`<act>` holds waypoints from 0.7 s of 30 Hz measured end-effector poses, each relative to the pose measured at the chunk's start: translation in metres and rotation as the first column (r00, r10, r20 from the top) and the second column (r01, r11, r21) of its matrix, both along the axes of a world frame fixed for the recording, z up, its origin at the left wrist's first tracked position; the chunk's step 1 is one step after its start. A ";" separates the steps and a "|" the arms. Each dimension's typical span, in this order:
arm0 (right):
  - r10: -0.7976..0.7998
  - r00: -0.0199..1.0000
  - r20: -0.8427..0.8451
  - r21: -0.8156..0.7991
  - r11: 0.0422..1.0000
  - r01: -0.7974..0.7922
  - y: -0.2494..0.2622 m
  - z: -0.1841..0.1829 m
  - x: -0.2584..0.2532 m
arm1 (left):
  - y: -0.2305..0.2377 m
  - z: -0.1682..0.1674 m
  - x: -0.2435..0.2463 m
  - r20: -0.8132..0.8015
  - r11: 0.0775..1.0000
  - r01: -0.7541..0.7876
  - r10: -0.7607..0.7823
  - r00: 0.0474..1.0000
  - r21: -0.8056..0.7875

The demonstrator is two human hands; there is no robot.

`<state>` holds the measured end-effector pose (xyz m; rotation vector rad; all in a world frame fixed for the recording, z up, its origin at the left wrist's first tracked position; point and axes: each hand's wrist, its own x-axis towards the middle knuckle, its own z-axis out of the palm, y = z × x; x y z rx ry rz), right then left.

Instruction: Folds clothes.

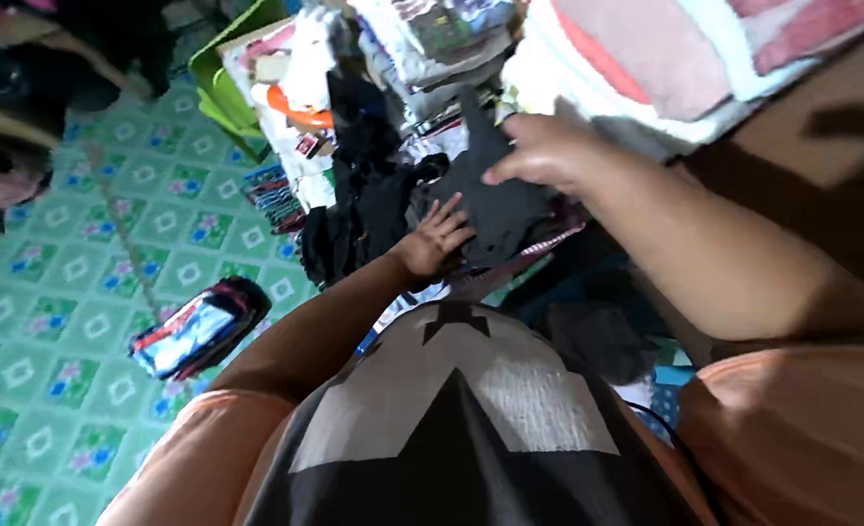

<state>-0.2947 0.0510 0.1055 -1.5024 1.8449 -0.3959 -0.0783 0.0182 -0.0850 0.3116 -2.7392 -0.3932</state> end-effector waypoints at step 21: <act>-0.390 0.400 0.829 0.105 0.811 0.575 0.043 -0.006 -0.003 | 0.019 0.053 0.031 -0.127 0.985 -0.137 0.150 0.981 0.108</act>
